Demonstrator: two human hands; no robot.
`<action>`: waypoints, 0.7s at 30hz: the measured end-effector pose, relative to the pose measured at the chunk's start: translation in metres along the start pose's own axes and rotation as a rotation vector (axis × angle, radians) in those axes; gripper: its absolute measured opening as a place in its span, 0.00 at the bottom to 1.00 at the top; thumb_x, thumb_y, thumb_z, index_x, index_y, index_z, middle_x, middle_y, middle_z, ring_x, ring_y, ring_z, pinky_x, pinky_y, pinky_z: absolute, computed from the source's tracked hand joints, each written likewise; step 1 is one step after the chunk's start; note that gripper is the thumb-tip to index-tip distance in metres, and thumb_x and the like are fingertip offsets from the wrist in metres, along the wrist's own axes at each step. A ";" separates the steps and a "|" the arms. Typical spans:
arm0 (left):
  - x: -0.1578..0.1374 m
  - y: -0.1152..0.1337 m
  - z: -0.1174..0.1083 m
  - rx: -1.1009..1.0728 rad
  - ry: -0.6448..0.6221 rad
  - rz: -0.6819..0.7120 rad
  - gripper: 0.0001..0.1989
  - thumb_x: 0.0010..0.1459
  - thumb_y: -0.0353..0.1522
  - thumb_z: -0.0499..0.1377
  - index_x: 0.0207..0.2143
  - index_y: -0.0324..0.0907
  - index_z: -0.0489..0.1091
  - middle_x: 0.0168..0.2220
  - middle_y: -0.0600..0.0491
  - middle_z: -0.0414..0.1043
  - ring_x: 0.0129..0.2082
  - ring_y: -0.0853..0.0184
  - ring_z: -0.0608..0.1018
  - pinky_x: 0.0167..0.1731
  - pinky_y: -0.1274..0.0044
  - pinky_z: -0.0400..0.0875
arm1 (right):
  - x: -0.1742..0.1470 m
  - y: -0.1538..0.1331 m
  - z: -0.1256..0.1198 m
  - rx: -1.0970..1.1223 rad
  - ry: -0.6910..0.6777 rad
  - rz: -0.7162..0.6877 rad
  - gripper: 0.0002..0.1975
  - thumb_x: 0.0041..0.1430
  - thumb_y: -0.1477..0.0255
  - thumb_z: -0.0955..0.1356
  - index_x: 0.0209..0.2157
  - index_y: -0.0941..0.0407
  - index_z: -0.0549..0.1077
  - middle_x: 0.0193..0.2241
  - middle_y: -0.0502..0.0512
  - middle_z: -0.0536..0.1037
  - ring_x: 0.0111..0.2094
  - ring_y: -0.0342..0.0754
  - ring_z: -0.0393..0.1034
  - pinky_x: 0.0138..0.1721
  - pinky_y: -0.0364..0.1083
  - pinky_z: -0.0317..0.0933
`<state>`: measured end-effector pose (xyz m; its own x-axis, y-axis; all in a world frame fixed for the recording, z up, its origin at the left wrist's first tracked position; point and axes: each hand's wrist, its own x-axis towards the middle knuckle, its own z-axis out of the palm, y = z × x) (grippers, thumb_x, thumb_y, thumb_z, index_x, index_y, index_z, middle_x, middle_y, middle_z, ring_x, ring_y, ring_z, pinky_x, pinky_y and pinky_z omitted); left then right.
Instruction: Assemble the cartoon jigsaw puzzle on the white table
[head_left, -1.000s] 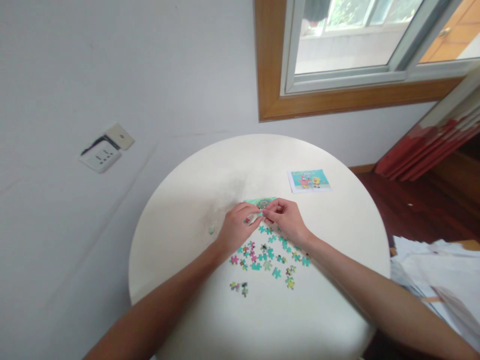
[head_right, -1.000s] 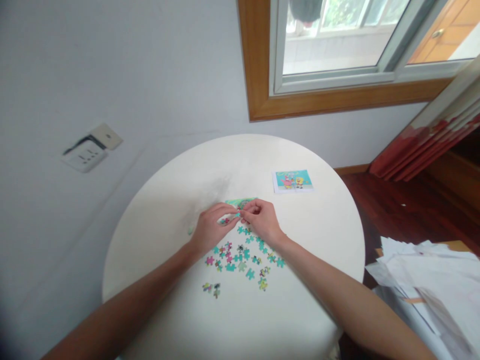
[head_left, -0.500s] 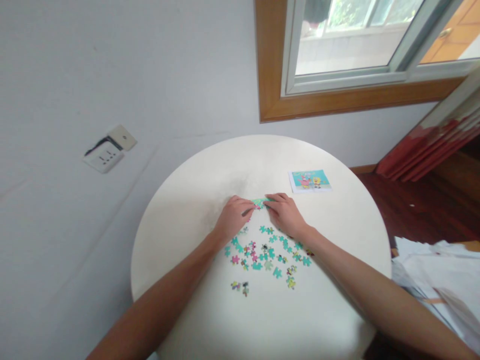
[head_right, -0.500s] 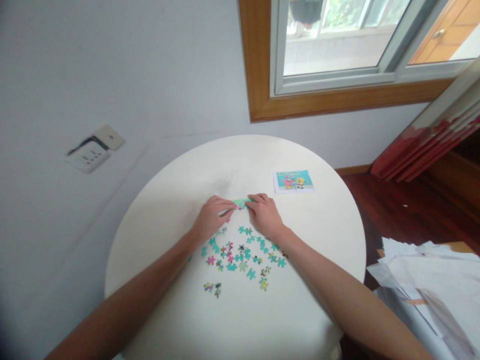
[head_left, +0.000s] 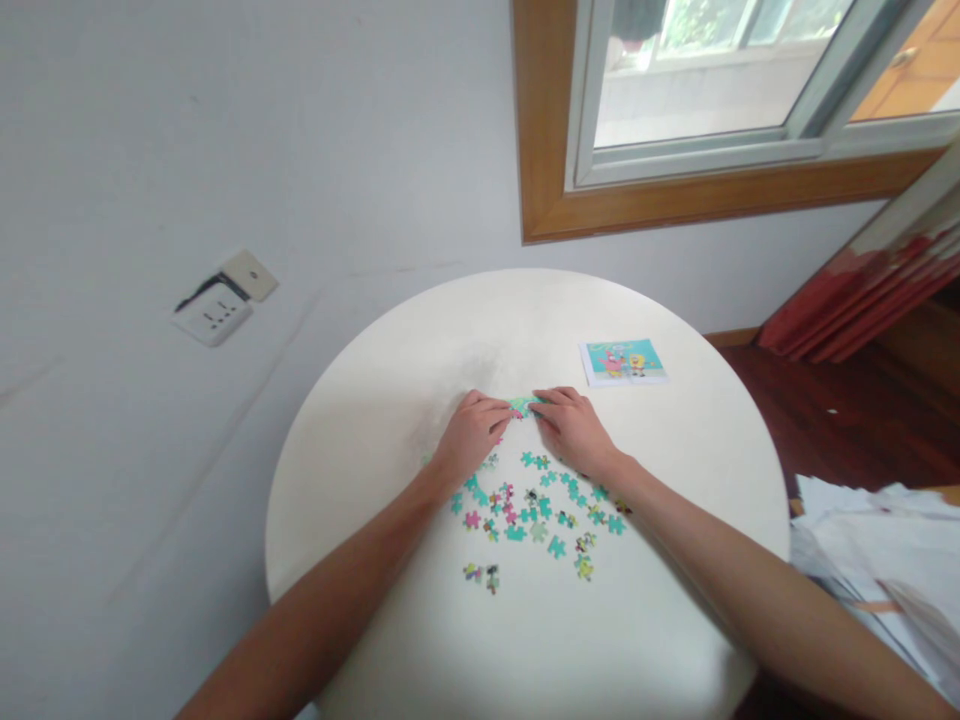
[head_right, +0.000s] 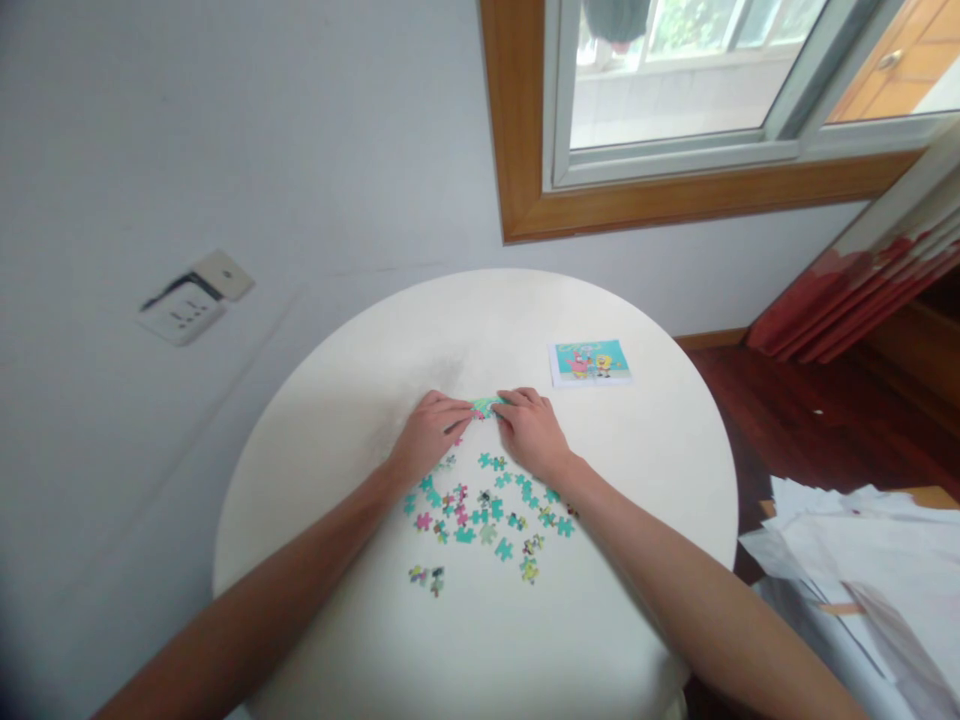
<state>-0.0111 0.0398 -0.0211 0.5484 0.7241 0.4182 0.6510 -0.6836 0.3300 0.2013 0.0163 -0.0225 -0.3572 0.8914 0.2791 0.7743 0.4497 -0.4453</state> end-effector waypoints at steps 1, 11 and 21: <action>0.000 0.000 0.000 0.000 -0.001 0.001 0.09 0.62 0.27 0.59 0.40 0.45 0.79 0.41 0.53 0.80 0.40 0.64 0.74 0.44 0.68 0.70 | 0.000 0.000 0.000 0.002 0.000 0.000 0.16 0.64 0.75 0.63 0.49 0.53 0.77 0.54 0.57 0.74 0.54 0.54 0.63 0.53 0.54 0.60; -0.002 0.000 0.002 0.052 0.004 -0.004 0.10 0.62 0.27 0.59 0.41 0.46 0.79 0.44 0.50 0.75 0.44 0.62 0.71 0.48 0.67 0.70 | 0.000 0.000 0.001 0.007 0.000 -0.002 0.16 0.64 0.75 0.63 0.48 0.53 0.77 0.54 0.58 0.74 0.54 0.54 0.63 0.53 0.54 0.60; -0.003 0.000 0.001 0.055 0.009 -0.058 0.14 0.60 0.26 0.59 0.47 0.47 0.76 0.48 0.49 0.70 0.48 0.60 0.68 0.52 0.65 0.69 | 0.000 0.000 0.001 0.001 0.015 -0.002 0.16 0.63 0.76 0.63 0.49 0.53 0.77 0.54 0.57 0.75 0.53 0.54 0.63 0.54 0.54 0.60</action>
<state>-0.0122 0.0375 -0.0226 0.5042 0.7616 0.4071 0.7098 -0.6340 0.3069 0.2008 0.0163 -0.0231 -0.3507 0.8896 0.2926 0.7731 0.4513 -0.4457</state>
